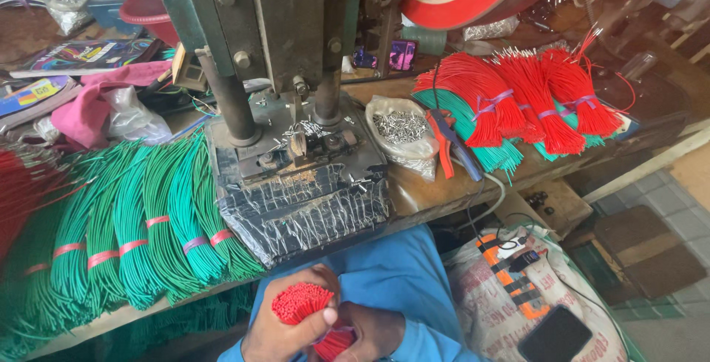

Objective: The person repeatedly inserts red insulated wires into a crimping machine and presses a lever to attach metal terminals. After processing a bundle, the person gathers the finished wires and sets them aside.

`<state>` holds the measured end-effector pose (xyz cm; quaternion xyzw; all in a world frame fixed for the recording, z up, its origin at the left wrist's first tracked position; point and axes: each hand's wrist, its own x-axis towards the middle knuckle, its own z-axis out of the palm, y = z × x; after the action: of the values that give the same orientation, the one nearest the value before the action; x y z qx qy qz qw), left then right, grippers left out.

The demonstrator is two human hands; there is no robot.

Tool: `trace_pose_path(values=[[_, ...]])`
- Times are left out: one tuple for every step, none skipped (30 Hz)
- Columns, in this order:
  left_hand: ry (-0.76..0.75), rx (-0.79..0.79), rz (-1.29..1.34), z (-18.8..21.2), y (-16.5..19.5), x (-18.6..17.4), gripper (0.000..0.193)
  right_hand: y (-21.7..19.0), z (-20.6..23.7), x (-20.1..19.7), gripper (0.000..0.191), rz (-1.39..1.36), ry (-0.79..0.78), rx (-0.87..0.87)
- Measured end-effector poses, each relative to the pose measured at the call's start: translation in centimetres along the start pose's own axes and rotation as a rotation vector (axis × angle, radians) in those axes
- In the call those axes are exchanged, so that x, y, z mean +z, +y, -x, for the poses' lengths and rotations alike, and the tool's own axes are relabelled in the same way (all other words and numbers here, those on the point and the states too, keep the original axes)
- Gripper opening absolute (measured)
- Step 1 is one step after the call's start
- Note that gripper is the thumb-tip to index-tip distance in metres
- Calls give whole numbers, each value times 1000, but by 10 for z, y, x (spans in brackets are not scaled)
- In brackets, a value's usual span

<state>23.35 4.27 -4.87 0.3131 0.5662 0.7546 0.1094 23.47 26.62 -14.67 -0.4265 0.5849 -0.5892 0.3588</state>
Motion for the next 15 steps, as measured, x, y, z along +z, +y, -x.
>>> trace_pose_path(values=[[30, -19, 5, 2, -1, 1, 19, 0, 0, 3, 34, 10, 38, 13], [62, -25, 23, 3, -2, 2, 20, -2, 2, 5, 34, 19, 76, 27], [94, -28, 39, 3, -3, 2, 20, -3, -1, 10, 39, -14, 144, 50], [127, -31, 56, 4, -3, 2, 20, -4, -5, 17, 44, -47, 211, 72], [148, -14, 80, 4, -3, 3, 20, -6, -9, 25, 49, -80, 278, 96], [170, 2, 105, 4, -2, 5, 19, -8, -13, 31, 49, -86, 348, 109], [190, 17, 132, 4, -1, 6, 18, -10, -16, 36, 48, -77, 413, 124], [180, 9, 161, 3, 1, 8, 20, -12, -19, 42, 48, 9, 494, 127], [170, 0, 191, 2, 3, 9, 21, -14, -21, 44, 47, 86, 532, 122], [159, -9, 219, 1, 6, 10, 23, -16, -22, 44, 47, 154, 569, 119], [61, 30, 256, -2, 9, 9, 22, -18, -23, 42, 46, 203, 565, 100], [-37, 67, 292, -4, 12, 8, 21, -20, -22, 37, 46, 109, 448, 89], [-133, 105, 326, -6, 15, 7, 21, -22, -22, 31, 45, 42, 349, 70], [-154, 109, 336, -8, 17, 5, 22, -25, -22, 25, 45, -42, 221, 58], [-175, 111, 348, -9, 19, 4, 23, -27, -23, 20, 44, -88, 140, 57]])
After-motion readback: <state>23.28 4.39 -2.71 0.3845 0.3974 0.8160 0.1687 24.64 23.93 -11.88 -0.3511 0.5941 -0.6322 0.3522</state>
